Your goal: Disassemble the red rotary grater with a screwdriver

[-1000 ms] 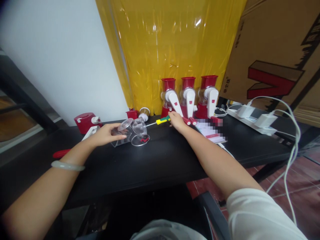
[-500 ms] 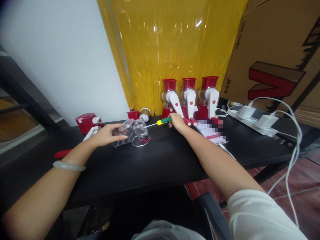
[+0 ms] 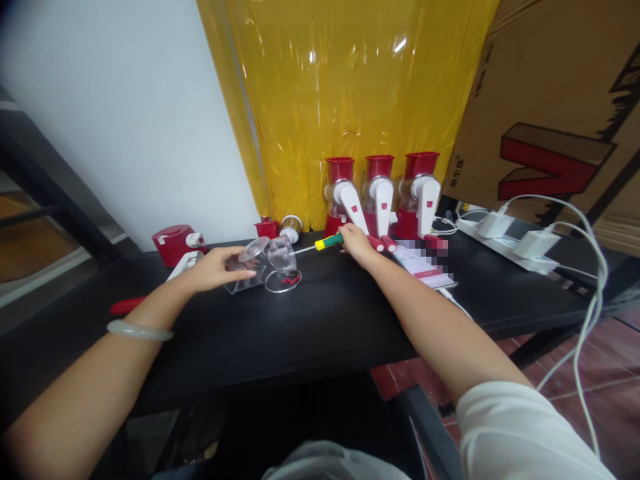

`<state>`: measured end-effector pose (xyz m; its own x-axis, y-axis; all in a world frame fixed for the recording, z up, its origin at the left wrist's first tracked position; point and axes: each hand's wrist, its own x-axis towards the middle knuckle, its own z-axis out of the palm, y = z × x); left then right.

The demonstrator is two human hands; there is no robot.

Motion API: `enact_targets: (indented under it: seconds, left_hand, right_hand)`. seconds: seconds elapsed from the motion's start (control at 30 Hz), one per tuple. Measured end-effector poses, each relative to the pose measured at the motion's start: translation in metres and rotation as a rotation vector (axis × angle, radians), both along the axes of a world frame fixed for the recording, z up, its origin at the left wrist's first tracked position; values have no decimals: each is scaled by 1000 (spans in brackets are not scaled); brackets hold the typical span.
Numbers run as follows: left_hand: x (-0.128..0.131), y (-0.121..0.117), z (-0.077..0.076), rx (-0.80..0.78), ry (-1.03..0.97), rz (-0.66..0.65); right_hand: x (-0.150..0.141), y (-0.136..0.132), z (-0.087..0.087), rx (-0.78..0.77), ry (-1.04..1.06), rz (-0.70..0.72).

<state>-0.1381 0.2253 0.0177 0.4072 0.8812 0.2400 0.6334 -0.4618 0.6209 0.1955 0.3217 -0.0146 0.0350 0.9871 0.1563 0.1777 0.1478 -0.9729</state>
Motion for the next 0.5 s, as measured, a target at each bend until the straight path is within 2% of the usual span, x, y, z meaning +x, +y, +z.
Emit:
enact_targets:
  seconds: [0.17, 0.37, 0.5]
  left_hand:
    - [0, -1, 0, 7, 1, 11]
    - [1, -1, 1, 6, 11, 4]
    - [0, 0, 0, 3, -7, 4]
  right_hand:
    - [1, 6, -4, -17, 113, 38]
    - [4, 3, -5, 2, -74, 55]
    - [5, 1, -3, 21, -135, 1]
